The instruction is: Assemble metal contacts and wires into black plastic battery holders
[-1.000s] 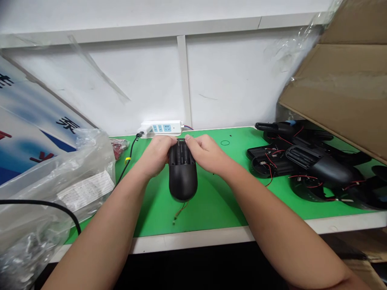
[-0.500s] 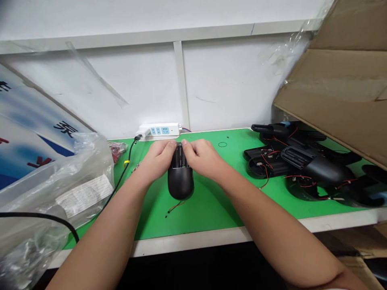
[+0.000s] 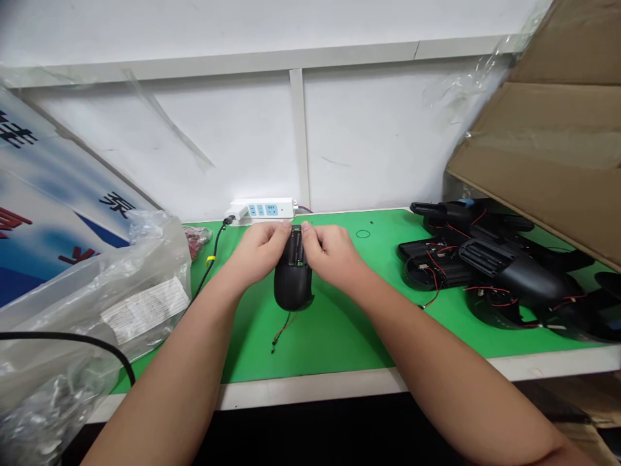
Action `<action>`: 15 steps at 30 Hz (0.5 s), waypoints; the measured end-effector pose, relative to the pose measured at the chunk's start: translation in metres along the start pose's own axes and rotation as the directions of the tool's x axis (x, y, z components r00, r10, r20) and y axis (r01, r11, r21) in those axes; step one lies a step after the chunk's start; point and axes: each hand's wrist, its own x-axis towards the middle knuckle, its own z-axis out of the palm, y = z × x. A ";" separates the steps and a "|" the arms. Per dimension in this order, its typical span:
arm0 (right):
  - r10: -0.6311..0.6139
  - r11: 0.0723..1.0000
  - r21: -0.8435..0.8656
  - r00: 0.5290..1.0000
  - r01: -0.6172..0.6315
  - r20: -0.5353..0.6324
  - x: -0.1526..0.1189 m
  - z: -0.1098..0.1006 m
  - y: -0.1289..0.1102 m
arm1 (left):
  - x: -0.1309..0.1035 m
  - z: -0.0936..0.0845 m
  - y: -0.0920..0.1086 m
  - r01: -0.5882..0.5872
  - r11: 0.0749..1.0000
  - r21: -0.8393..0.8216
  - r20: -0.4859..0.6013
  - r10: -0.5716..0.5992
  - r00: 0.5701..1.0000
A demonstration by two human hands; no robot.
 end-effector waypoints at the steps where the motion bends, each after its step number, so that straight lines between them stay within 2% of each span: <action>1: -0.008 1.000 -0.010 1.000 0.008 -0.019 0.000 0.000 0.000 | 0.000 0.000 0.000 0.002 1.000 -0.001 0.001 -0.002 1.000; 6: -0.019 0.997 -0.080 0.998 0.014 -0.060 -0.002 0.001 -0.004 | 0.001 0.004 0.000 -0.038 0.996 0.079 -0.074 0.043 0.996; 11: -0.004 0.990 -0.141 0.997 -0.007 -0.078 -0.004 0.002 -0.009 | 0.002 0.010 -0.001 -0.005 0.998 0.060 -0.103 0.011 0.995; 15: -0.021 0.991 -0.133 0.997 0.011 -0.073 -0.004 0.001 -0.009 | 0.000 0.009 0.003 0.016 0.993 0.118 -0.152 0.002 0.988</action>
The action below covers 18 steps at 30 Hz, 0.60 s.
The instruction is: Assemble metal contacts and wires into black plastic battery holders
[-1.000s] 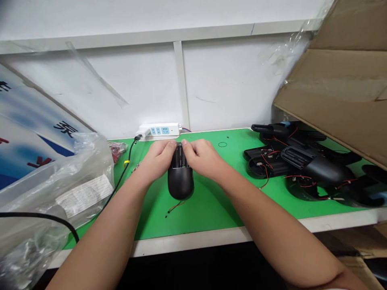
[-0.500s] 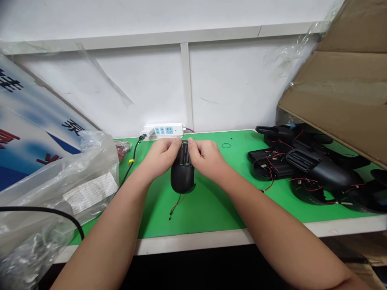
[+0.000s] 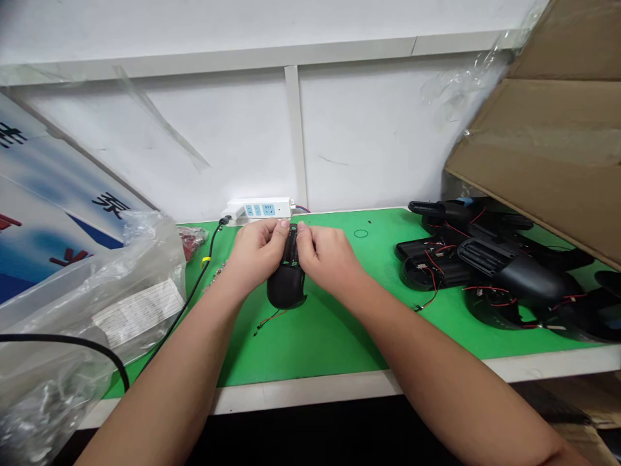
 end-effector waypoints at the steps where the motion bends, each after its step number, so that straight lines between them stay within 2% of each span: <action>1: -0.004 1.000 0.007 1.000 0.004 0.006 0.000 0.000 0.000 | -0.001 -0.001 0.002 -0.004 1.000 0.024 -0.021 0.005 1.000; 9: -0.010 0.999 -0.036 0.999 0.008 -0.037 -0.002 -0.004 -0.005 | -0.013 0.000 0.016 -0.043 0.984 0.171 -0.227 0.082 0.971; 14: 0.053 0.994 -0.099 0.998 -0.050 0.036 -0.001 -0.003 -0.006 | -0.016 0.006 0.018 0.029 0.973 0.227 -0.232 0.026 0.972; 18: 0.016 0.998 -0.060 1.000 -0.016 0.003 -0.001 -0.003 -0.004 | -0.013 0.004 0.016 -0.018 0.983 0.184 -0.224 0.059 0.973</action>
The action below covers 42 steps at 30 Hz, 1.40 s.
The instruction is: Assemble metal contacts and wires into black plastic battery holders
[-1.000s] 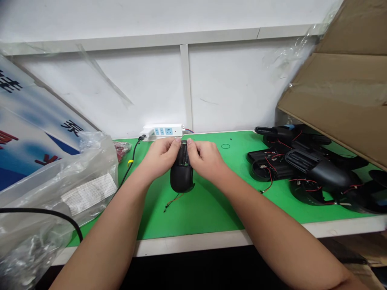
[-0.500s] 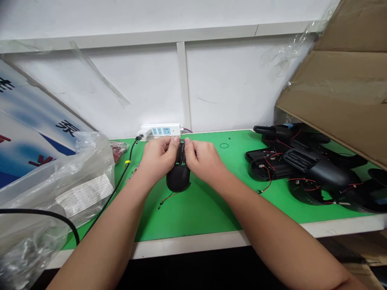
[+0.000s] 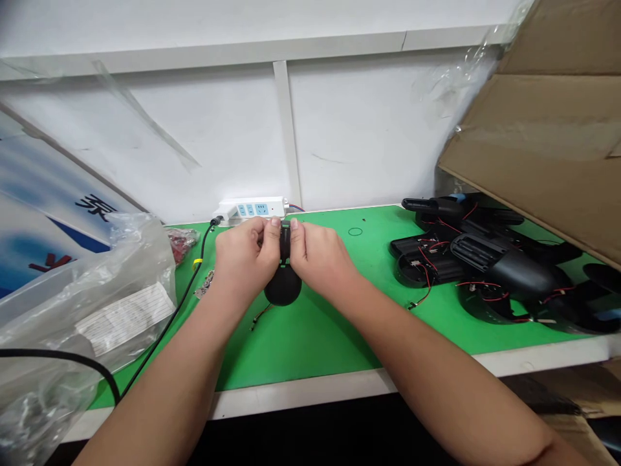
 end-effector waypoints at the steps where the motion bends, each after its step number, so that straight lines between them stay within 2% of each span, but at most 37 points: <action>1: -0.018 0.999 0.028 1.000 0.018 -0.021 0.000 0.000 0.000 | 0.001 -0.001 0.000 -0.009 0.999 -0.040 0.006 0.009 1.000; 6: -0.098 0.977 0.179 0.989 0.118 -0.113 -0.004 -0.007 -0.001 | 0.001 -0.008 0.003 -0.036 0.963 -0.268 0.031 0.046 0.998; 11: -0.121 0.904 0.392 0.982 0.169 -0.143 -0.009 -0.013 -0.001 | -0.003 -0.013 0.004 -0.036 0.898 -0.439 0.086 0.082 0.993; 19: -0.035 0.805 0.589 0.997 0.070 -0.070 -0.009 -0.013 -0.002 | -0.004 -0.013 0.002 -0.029 0.850 -0.527 0.148 0.125 0.981; 21: 0.001 0.772 0.635 0.999 0.023 -0.036 -0.008 -0.013 -0.004 | -0.003 -0.013 0.004 0.030 0.823 -0.568 0.183 0.090 0.979; 25: 0.100 0.728 0.678 0.994 -0.107 0.050 -0.006 -0.013 -0.006 | -0.001 -0.012 0.010 0.255 0.702 -0.664 0.327 -0.035 0.945; 30: 0.214 0.671 0.690 0.962 -0.273 0.172 -0.004 -0.014 -0.008 | 0.000 -0.012 0.014 0.374 0.608 -0.700 0.412 -0.084 0.907; 35: 0.240 0.634 0.718 0.955 -0.289 0.172 -0.004 -0.017 -0.014 | -0.002 -0.013 0.015 0.413 0.515 -0.751 0.446 -0.065 0.893; 42: 0.149 0.691 0.696 0.981 -0.196 0.127 -0.008 -0.016 -0.011 | -0.002 -0.012 0.014 0.390 0.558 -0.733 0.422 -0.076 0.903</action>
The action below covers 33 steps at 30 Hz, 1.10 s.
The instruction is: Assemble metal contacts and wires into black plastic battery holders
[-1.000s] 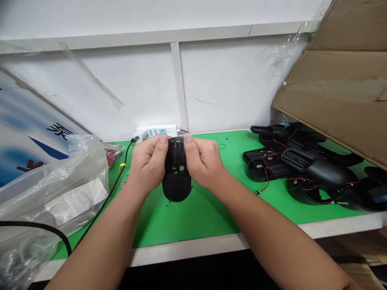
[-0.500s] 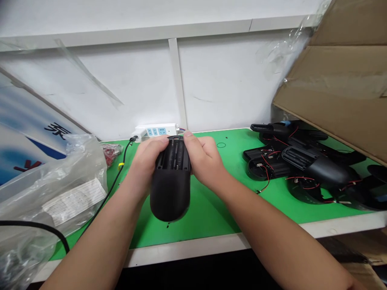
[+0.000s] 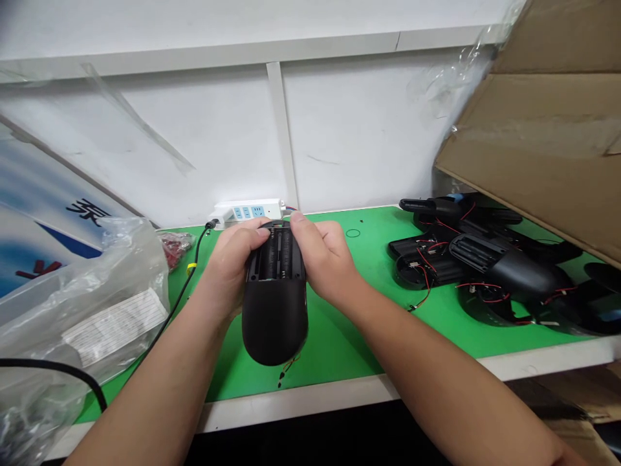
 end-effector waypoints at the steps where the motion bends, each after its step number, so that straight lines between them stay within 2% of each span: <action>1: -0.030 0.999 0.013 1.000 0.030 0.007 -0.001 0.000 0.001 | -0.001 0.000 0.000 -0.016 1.000 0.008 0.004 0.016 1.000; 6: -0.193 0.978 0.089 0.981 0.191 0.017 -0.008 0.000 0.001 | -0.006 0.002 0.003 -0.105 0.993 0.061 0.018 0.104 0.994; 10: -0.261 0.961 0.106 0.965 0.255 0.040 -0.010 -0.001 0.002 | -0.008 0.000 0.004 -0.163 0.980 0.116 0.017 0.162 0.987; 20: -0.319 0.947 0.045 0.945 0.317 0.068 -0.007 -0.004 0.007 | -0.005 -0.005 0.001 -0.182 0.958 0.221 0.039 0.178 0.983; 24: -0.340 0.940 0.052 0.938 0.337 0.064 -0.005 -0.003 0.007 | -0.004 -0.007 0.000 -0.278 0.914 0.296 0.056 0.274 0.960; 28: -0.363 0.930 0.118 0.924 0.349 0.124 -0.003 -0.004 0.005 | -0.003 -0.010 -0.003 -0.371 0.844 0.387 0.104 0.359 0.927; 33: -0.358 0.932 0.148 0.905 0.331 0.228 -0.002 -0.007 0.003 | -0.002 -0.010 -0.006 -0.367 0.866 0.339 0.121 0.347 0.930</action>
